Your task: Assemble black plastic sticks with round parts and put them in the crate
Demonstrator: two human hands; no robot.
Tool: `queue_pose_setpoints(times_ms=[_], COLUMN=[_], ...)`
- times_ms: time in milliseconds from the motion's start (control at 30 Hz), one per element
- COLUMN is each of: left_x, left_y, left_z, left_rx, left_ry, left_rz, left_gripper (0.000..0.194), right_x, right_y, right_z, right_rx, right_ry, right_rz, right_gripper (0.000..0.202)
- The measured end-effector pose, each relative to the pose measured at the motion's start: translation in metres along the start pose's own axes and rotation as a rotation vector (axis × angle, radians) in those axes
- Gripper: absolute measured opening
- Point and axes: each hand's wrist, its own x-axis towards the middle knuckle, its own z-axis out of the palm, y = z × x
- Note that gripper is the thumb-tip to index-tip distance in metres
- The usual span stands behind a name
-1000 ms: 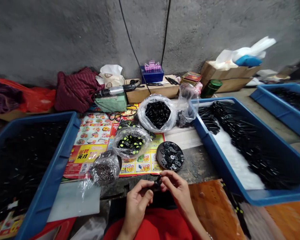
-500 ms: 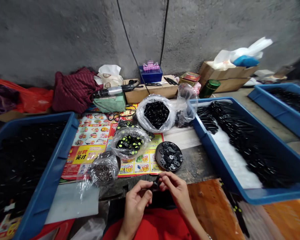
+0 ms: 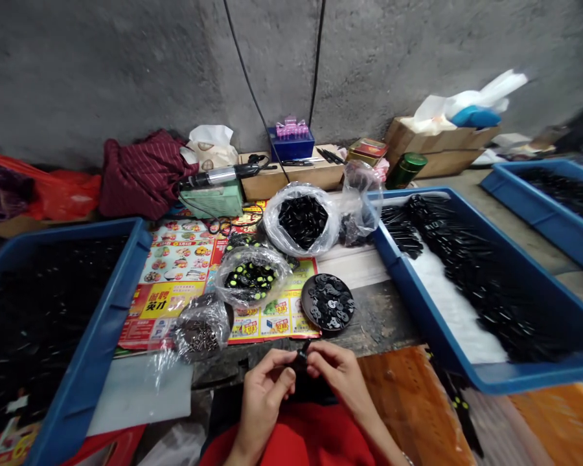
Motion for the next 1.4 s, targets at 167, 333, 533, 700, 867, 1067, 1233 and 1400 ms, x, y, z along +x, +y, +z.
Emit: queue_pose_setpoints(times_ms=[167, 333, 533, 700, 867, 1067, 1233, 1400], left_x=[-0.001, -0.002, -0.003, -0.005, -0.005, -0.004, -0.005, -0.005], left_y=[-0.003, -0.003, -0.004, -0.003, -0.003, -0.003, -0.003, -0.003], left_z=[0.001, 0.002, 0.0, 0.002, 0.004, 0.003, 0.003, 0.004], left_rx=[-0.012, -0.015, -0.01, -0.009, -0.025, -0.019, 0.006, 0.024], left_ry=[-0.014, -0.014, -0.013, -0.024, -0.053, -0.049, -0.056, -0.063], left_rz=[0.017, -0.001, -0.005, 0.004, 0.041, 0.057, 0.056, 0.084], left_gripper=[0.027, 0.028, 0.027, 0.027, 0.022, 0.02, 0.021, 0.021], right_x=[-0.003, -0.007, -0.006, -0.008, -0.01, -0.007, -0.009, -0.01], right_y=[-0.001, -0.006, -0.001, -0.008, -0.006, 0.0, -0.005, -0.007], right_z=[-0.001, 0.003, 0.002, 0.001, 0.002, 0.004, 0.001, 0.0], right_rx=[0.017, -0.062, 0.04, -0.212, -0.236, -0.107, -0.292, -0.361], right_ry=[-0.018, -0.05, -0.16, -0.028, -0.112, -0.203, -0.053, -0.113], right_rz=[-0.013, -0.041, 0.083, -0.16, -0.112, 0.022, -0.186, -0.242], right_gripper=[0.023, 0.027, 0.039, 0.023, 0.039, 0.044, 0.034, 0.04])
